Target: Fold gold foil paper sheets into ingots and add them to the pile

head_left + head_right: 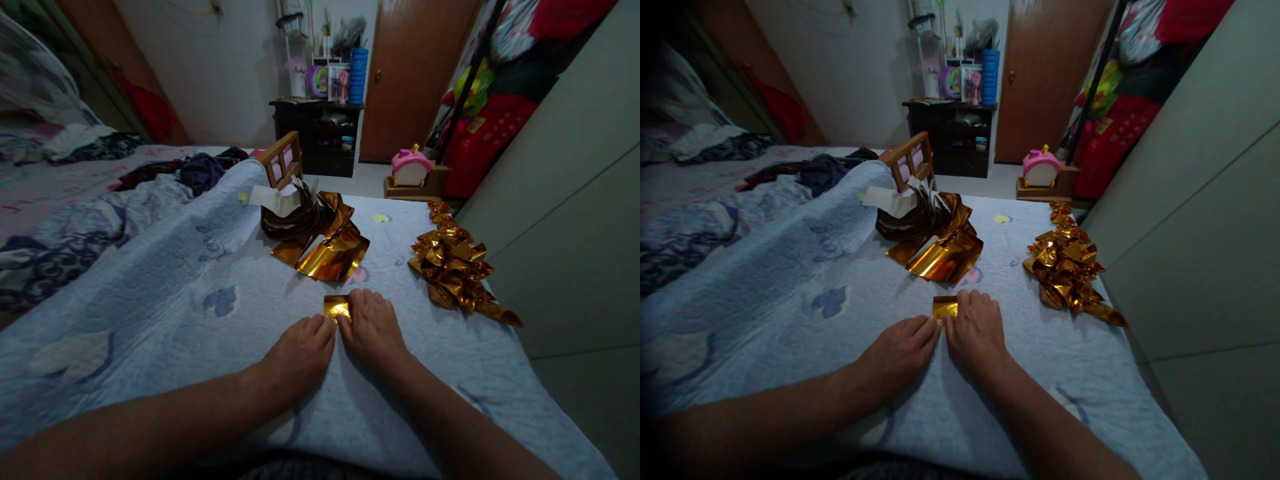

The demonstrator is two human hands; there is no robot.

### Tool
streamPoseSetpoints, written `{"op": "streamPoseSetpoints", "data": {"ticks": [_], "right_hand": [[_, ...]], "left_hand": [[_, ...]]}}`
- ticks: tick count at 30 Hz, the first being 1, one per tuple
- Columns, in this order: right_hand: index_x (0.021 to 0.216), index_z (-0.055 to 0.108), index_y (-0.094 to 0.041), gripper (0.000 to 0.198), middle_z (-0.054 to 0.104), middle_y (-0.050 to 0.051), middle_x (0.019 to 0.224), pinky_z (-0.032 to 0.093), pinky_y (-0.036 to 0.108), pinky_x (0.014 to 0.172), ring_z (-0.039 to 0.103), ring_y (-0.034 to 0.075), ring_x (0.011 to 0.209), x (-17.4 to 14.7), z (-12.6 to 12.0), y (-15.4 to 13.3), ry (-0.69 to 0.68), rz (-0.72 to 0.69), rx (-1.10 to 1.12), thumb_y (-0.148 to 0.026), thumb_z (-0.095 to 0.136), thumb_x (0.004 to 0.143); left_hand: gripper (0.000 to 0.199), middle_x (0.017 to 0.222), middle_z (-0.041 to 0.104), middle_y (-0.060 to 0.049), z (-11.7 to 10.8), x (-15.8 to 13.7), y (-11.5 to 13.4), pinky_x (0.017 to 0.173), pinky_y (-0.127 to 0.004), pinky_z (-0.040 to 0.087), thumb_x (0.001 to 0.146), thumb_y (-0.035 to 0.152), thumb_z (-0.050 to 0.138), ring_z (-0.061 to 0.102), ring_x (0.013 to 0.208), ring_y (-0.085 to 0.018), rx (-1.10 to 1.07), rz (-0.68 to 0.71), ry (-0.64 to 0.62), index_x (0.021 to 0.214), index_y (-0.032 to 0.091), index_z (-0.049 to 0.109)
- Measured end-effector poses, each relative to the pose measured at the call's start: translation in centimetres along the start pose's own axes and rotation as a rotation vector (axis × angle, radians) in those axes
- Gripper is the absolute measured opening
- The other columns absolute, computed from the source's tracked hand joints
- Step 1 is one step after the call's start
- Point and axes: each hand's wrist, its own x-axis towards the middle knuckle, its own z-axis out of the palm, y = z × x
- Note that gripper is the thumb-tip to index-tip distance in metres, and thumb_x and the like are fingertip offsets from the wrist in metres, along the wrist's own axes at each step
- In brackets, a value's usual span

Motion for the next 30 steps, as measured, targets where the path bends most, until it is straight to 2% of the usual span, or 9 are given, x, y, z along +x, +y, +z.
{"op": "streamPoseSetpoints", "data": {"ticks": [3, 6, 9, 12, 14, 18, 24, 27, 30], "right_hand": [[0.108, 0.058, -0.021, 0.019, 0.062, 0.010, 0.100, 0.035, 0.039, 0.079, 0.054, 0.029, 0.093, -0.2, -0.1, 0.4, 0.010, -0.015, -0.007, -0.035, 0.058, 0.095], [0.128, 0.057, -0.025, 0.036, 0.062, 0.012, 0.110, 0.037, 0.042, 0.084, 0.053, 0.031, 0.100, -0.4, -0.3, 1.2, 0.011, -0.020, -0.008, -0.036, 0.059, 0.094], [0.144, 0.050, -0.027, 0.051, 0.059, 0.015, 0.129, 0.037, 0.049, 0.094, 0.053, 0.035, 0.111, -0.5, -0.2, 2.3, 0.004, -0.033, 0.004, -0.035, 0.058, 0.095], [0.155, 0.039, -0.030, 0.062, 0.049, 0.016, 0.150, 0.028, 0.058, 0.109, 0.043, 0.040, 0.134, -0.5, 0.0, 3.5, -0.005, -0.057, -0.014, -0.033, 0.057, 0.095], [0.159, 0.033, -0.031, 0.066, 0.043, 0.016, 0.157, 0.024, 0.061, 0.113, 0.036, 0.041, 0.143, -0.4, 0.1, 4.4, -0.067, -0.049, -0.025, -0.033, 0.055, 0.096], [0.161, 0.029, -0.032, 0.069, 0.038, 0.015, 0.162, 0.025, 0.062, 0.114, 0.031, 0.041, 0.149, -0.2, -0.1, 5.8, -0.177, -0.034, -0.026, -0.035, 0.053, 0.097], [0.161, 0.027, -0.030, 0.074, 0.041, 0.015, 0.160, 0.028, 0.059, 0.113, 0.036, 0.039, 0.145, 0.2, -0.2, 7.1, -0.172, -0.053, 0.004, -0.030, 0.055, 0.092], [0.158, 0.030, -0.021, 0.075, 0.046, 0.017, 0.153, 0.029, 0.055, 0.113, 0.041, 0.035, 0.139, 0.5, -0.8, 7.2, -0.090, -0.070, 0.098, -0.025, 0.055, 0.087], [0.134, 0.051, -0.018, 0.050, 0.054, 0.016, 0.135, 0.035, 0.049, 0.107, 0.047, 0.032, 0.126, 0.7, -1.9, 6.6, 0.088, -0.099, 0.258, -0.020, 0.054, 0.084]], "left_hand": [[0.027, 0.112, 0.069, -0.016, -0.3, 0.0, -0.2, 0.079, -0.039, 0.057, 0.094, 0.006, 0.050, 0.064, 0.095, -0.027, 0.008, 0.006, -0.014, 0.114, 0.008, 0.068], [0.032, 0.116, 0.069, -0.017, -0.4, 0.0, -0.2, 0.080, -0.040, 0.058, 0.094, 0.006, 0.049, 0.065, 0.099, -0.028, 0.022, -0.006, -0.008, 0.123, 0.006, 0.065], [0.034, 0.119, 0.069, -0.020, -0.4, -0.2, -0.2, 0.081, -0.042, 0.058, 0.094, 0.006, 0.048, 0.065, 0.103, -0.030, 0.020, -0.016, 0.003, 0.125, 0.004, 0.063], [0.035, 0.119, 0.069, -0.021, -0.1, -0.2, -0.2, 0.082, -0.042, 0.058, 0.094, 0.004, 0.047, 0.066, 0.104, -0.030, -0.005, -0.028, 0.027, 0.126, 0.005, 0.063], [0.035, 0.119, 0.069, -0.021, 0.0, -0.2, -0.2, 0.083, -0.042, 0.057, 0.094, 0.004, 0.046, 0.066, 0.104, -0.030, -0.012, -0.030, 0.038, 0.125, 0.005, 0.063], [0.033, 0.118, 0.069, -0.020, -0.1, -0.2, -0.3, 0.081, -0.041, 0.057, 0.092, 0.004, 0.050, 0.066, 0.102, -0.030, -0.002, -0.018, 0.019, 0.121, 0.004, 0.065], [0.022, 0.104, 0.069, -0.016, -0.8, 0.7, -0.8, 0.075, -0.040, 0.056, 0.091, 0.004, 0.053, 0.066, 0.091, -0.028, -0.072, -0.029, -0.013, 0.106, 0.009, 0.068], [0.015, 0.091, 0.068, -0.012, -1.0, 1.8, -1.4, 0.071, -0.039, 0.055, 0.093, 0.007, 0.054, 0.065, 0.082, -0.026, -0.124, -0.058, -0.006, 0.094, 0.013, 0.067], [0.011, 0.094, 0.068, -0.010, -1.0, 2.7, -2.0, 0.073, -0.038, 0.054, 0.095, 0.016, 0.055, 0.065, 0.084, -0.025, -0.198, -0.128, 0.090, 0.094, 0.015, 0.065]]}}
